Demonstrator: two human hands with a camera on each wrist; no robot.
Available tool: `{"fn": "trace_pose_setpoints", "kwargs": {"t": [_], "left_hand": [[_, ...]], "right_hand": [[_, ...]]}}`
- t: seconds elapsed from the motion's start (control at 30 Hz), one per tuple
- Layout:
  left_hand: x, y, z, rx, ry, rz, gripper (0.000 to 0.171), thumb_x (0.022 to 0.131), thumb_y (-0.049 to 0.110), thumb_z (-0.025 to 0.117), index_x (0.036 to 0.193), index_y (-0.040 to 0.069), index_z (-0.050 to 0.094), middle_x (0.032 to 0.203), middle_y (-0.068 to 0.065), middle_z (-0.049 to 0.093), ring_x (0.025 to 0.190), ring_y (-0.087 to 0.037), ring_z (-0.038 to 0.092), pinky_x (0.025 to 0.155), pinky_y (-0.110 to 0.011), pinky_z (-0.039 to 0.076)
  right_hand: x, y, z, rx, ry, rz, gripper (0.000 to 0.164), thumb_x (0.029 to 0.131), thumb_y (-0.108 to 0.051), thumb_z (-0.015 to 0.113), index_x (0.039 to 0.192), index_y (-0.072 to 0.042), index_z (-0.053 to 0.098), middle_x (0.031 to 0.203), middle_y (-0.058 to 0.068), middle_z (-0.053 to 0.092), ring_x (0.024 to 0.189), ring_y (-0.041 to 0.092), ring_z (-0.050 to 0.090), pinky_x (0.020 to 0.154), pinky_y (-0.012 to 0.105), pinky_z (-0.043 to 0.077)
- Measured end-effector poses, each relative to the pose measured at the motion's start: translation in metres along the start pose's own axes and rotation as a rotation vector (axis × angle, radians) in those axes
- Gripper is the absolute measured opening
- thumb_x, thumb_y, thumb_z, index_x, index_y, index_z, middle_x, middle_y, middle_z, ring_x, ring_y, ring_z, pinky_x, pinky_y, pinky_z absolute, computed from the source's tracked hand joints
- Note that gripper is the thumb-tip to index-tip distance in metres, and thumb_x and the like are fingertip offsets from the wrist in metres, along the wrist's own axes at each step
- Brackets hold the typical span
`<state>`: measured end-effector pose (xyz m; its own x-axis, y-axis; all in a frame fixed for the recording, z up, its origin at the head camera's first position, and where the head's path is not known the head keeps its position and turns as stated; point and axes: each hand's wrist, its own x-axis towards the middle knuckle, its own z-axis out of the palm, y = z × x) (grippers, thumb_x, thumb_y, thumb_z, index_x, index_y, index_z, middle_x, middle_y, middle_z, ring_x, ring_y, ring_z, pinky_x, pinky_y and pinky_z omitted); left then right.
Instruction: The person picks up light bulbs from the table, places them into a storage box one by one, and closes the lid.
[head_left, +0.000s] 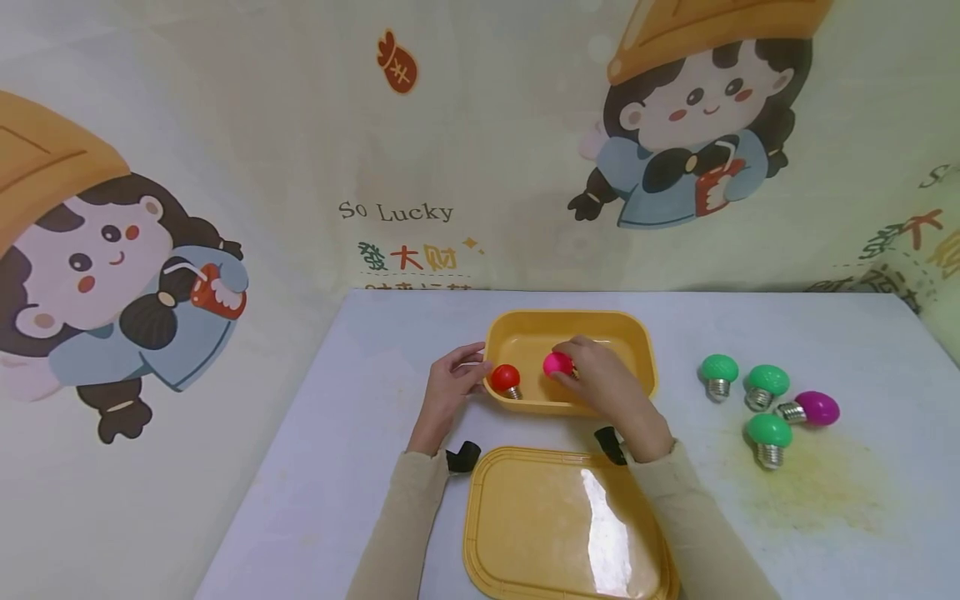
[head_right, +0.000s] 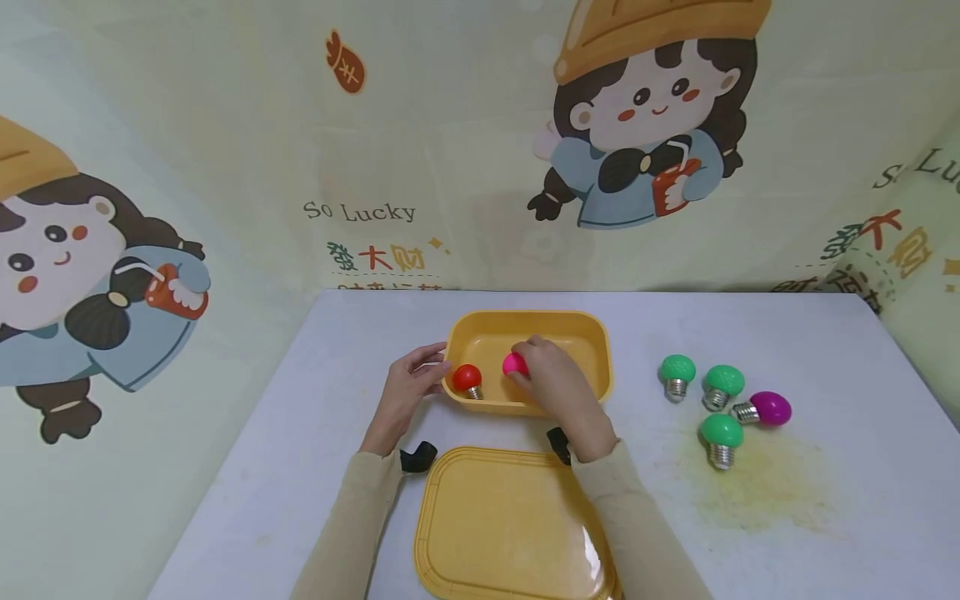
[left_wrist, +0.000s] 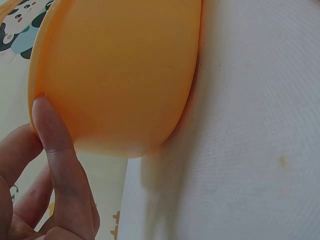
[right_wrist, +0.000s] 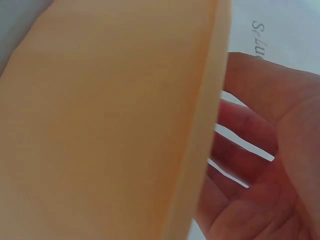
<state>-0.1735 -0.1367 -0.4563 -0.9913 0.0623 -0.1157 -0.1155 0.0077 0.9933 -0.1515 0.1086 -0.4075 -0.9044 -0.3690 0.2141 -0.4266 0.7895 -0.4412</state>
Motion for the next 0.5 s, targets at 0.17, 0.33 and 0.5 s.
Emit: {"fn": "trace_pose_setpoints", "kwargs": {"t": [0.17, 0.33, 0.5], "left_hand": [[0.002, -0.003, -0.001, -0.004, 0.004, 0.007, 0.039, 0.089, 0.011, 0.074, 0.127, 0.006, 0.066, 0.113, -0.014, 0.063, 0.086, -0.015, 0.066, 0.065, -0.024, 0.059], [0.001, -0.002, -0.001, 0.006, 0.001, 0.006, 0.040, 0.089, 0.012, 0.074, 0.127, 0.005, 0.065, 0.113, -0.014, 0.063, 0.085, -0.017, 0.066, 0.065, -0.023, 0.058], [0.001, -0.001, -0.001, 0.007, 0.001, 0.003, 0.039, 0.090, 0.011, 0.074, 0.128, 0.006, 0.065, 0.112, -0.013, 0.063, 0.086, -0.016, 0.066, 0.066, -0.023, 0.059]], "right_hand": [[0.004, -0.006, 0.005, -0.012, 0.006, -0.033, 0.032, 0.086, -0.015, 0.078, 0.107, 0.006, 0.068, 0.097, 0.017, 0.067, 0.084, 0.029, 0.064, 0.082, 0.043, 0.058], [0.008, -0.011, 0.012, -0.027, -0.006, -0.042, 0.031, 0.087, -0.016, 0.077, 0.107, 0.007, 0.068, 0.097, 0.017, 0.068, 0.085, 0.030, 0.065, 0.084, 0.043, 0.057], [0.012, -0.014, 0.016, -0.017, -0.027, -0.021, 0.033, 0.087, -0.018, 0.077, 0.109, 0.006, 0.068, 0.097, 0.017, 0.068, 0.086, 0.030, 0.065, 0.085, 0.043, 0.057]]}}
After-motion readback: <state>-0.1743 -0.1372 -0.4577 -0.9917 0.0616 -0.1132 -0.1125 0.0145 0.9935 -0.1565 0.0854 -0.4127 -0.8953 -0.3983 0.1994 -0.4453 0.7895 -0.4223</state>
